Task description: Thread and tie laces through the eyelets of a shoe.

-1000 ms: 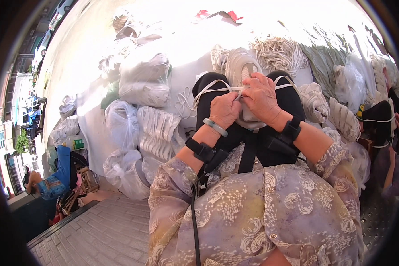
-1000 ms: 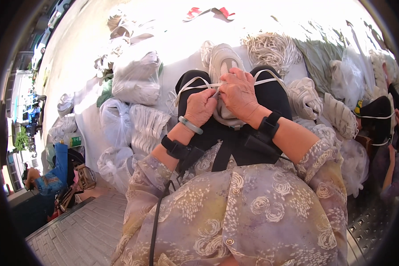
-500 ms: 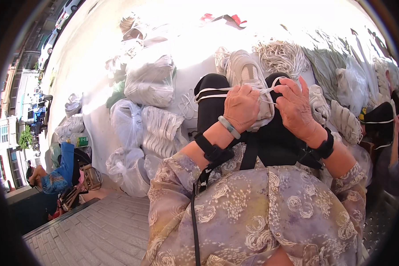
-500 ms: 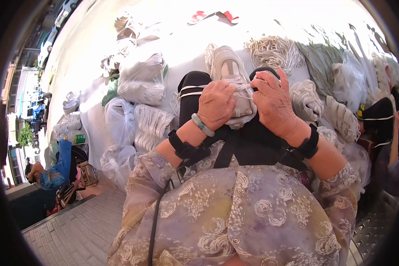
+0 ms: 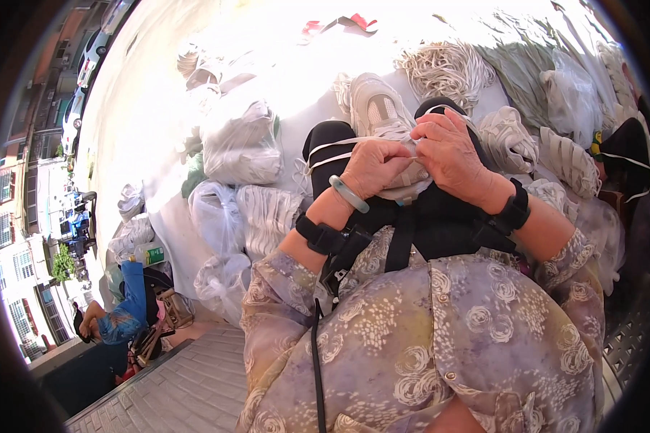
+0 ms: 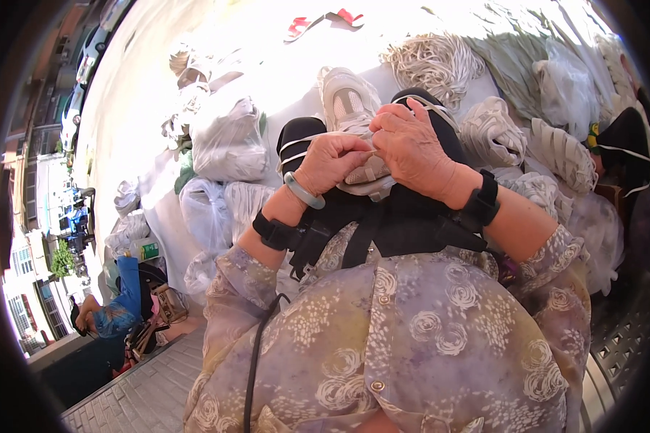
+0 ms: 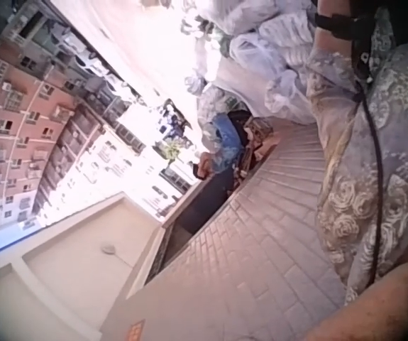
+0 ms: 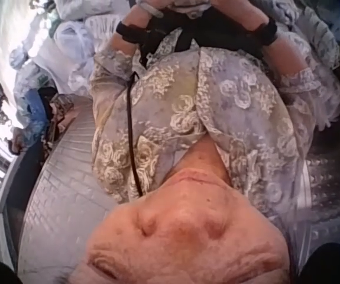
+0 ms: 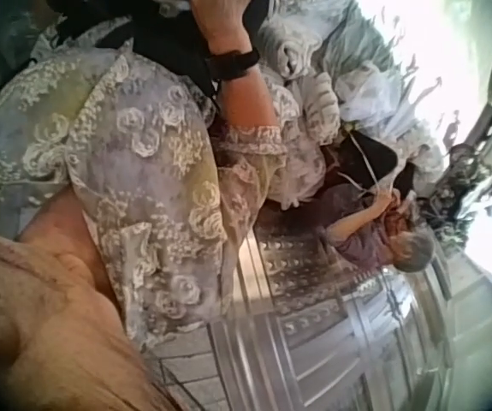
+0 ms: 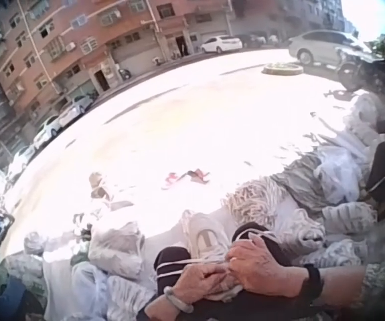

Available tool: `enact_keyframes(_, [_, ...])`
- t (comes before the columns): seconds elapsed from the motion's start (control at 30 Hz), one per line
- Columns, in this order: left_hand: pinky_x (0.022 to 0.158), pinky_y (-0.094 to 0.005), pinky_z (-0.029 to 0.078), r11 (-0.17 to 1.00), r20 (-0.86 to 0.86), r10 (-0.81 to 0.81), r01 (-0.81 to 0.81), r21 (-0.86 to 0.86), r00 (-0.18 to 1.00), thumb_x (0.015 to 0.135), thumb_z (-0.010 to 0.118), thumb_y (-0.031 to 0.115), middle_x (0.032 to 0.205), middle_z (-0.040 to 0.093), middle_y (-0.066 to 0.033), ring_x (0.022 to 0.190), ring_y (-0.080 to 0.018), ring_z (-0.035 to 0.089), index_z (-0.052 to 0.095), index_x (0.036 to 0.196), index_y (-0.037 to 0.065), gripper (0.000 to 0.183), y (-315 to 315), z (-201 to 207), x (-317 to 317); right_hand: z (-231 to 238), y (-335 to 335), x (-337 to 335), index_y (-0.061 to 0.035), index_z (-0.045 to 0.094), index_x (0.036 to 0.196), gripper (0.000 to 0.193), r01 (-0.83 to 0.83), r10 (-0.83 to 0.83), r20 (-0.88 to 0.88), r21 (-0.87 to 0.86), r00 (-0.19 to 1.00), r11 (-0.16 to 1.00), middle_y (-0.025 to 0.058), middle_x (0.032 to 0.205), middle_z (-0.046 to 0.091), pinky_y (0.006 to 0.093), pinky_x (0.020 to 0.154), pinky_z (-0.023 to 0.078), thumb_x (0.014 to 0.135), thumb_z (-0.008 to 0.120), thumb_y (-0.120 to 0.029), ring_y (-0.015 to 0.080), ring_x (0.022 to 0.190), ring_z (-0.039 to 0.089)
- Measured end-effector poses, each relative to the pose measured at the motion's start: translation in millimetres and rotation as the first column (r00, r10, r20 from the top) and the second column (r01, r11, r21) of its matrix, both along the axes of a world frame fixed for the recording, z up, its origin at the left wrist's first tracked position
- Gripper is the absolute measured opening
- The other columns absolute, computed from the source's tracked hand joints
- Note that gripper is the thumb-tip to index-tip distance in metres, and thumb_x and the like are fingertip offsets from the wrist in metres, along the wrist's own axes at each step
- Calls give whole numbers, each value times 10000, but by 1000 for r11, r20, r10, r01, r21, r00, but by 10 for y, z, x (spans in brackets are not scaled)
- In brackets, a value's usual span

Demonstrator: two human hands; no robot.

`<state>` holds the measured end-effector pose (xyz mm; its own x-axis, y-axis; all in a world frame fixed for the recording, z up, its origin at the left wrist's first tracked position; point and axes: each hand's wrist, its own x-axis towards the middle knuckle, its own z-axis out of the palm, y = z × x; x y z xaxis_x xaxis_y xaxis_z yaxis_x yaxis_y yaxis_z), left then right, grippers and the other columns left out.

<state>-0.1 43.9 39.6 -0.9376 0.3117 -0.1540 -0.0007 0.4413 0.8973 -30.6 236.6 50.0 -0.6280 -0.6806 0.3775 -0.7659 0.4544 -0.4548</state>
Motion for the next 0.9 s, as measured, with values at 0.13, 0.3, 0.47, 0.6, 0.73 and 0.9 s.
enact_keyframes(0.13, [658, -185, 445, 970, 219, -75, 20, 242, 973, 872, 585, 99, 788, 627, 16, 710, -24, 526, 657, 964, -16, 164, -170, -25, -51, 8, -93, -3, -70, 592, 794, 96, -64, 61, -36, -64, 997, 996, 33, 988, 544, 498, 1011, 243, 701, 612, -53, 225, 1088, 480])
enact_keyframes(0.3, [695, -231, 449, 976, 15, -214, 214, 28, 977, 871, 592, 115, 816, 615, -7, 759, -70, 533, 642, 954, 9, 144, -129, -76, -44, 86, 8, 87, -53, 590, 864, 243, -129, 130, -128, 21, 983, 991, 56, 1008, 529, 537, 1045, 194, 626, 601, -6, 258, 1124, 466])
enact_keyframes(0.47, [641, -227, 429, 970, 96, -210, 195, 142, 973, 849, 600, 92, 735, 558, 9, 711, -53, 495, 616, 848, 9, 84, -73, -68, -50, 77, 46, 108, -52, 583, 843, 232, -105, 107, -154, 22, 982, 994, 59, 998, 536, 539, 1042, 199, 616, 596, -4, 259, 1112, 472])
enact_keyframes(0.6, [612, -231, 424, 985, 98, -88, 72, 157, 991, 814, 618, 72, 723, 573, -15, 682, -81, 524, 617, 840, 17, 61, -107, -85, 1, 71, 5, 81, -55, 577, 827, 199, -97, 96, -140, -3, 986, 995, 62, 977, 538, 538, 1031, 214, 633, 600, -19, 260, 1100, 477])
enact_keyframes(0.73, [660, -270, 437, 995, -212, 90, -94, -12, 973, 754, 639, 55, 768, 600, -59, 732, -169, 574, 608, 806, 21, 70, -36, 30, 105, 33, -43, 32, -56, 576, 851, 201, -53, 48, -101, -43, 994, 998, 71, 968, 543, 489, 1010, 259, 660, 639, -64, 258, 1074, 483])
enact_keyframes(0.9, [889, -427, 364, 869, -578, -89, -221, -443, 811, 679, 609, 94, 1061, 564, -122, 1019, -323, 499, 594, 762, 23, 110, -19, -79, 183, -181, 9, 23, -42, 570, 908, 265, 60, -58, 55, -33, 997, 998, 91, 976, 553, 422, 934, 332, 682, 676, -134, 278, 1038, 494])
